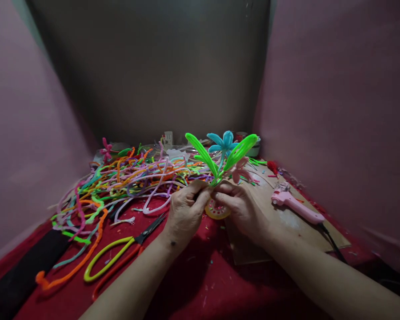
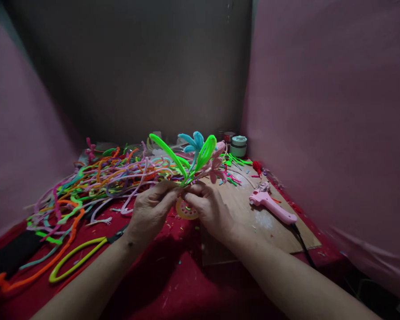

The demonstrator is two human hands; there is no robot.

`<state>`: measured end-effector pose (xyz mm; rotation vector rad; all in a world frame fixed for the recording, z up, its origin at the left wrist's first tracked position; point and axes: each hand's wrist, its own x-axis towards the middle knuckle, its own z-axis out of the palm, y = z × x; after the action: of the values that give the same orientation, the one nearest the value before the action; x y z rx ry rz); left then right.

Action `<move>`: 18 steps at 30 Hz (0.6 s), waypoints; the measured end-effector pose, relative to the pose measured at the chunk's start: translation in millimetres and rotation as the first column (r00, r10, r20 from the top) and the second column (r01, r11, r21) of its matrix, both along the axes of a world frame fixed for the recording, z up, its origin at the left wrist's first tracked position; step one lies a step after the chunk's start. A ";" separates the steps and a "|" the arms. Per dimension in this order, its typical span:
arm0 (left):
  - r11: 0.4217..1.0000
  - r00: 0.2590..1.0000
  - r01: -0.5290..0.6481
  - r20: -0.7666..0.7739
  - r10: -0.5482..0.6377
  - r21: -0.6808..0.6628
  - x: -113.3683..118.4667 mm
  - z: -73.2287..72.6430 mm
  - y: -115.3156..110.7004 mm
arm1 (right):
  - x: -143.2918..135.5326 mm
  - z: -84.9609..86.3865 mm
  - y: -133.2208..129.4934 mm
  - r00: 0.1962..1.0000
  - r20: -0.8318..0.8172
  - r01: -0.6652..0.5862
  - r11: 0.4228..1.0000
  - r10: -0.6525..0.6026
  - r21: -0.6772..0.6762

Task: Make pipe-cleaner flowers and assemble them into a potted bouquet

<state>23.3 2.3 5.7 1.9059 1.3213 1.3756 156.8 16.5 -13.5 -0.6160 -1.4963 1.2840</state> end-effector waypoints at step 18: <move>0.984 0.983 0.015 -0.182 0.019 0.180 -5.8 -5.4 4.5 | 3.6 -6.3 7.5 0.999 0.036 0.030 0.999 -0.028 -0.044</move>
<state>17.5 6.8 0.3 2.1989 1.3208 1.3903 160.4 24.0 -19.8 -0.6907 -1.4859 1.2933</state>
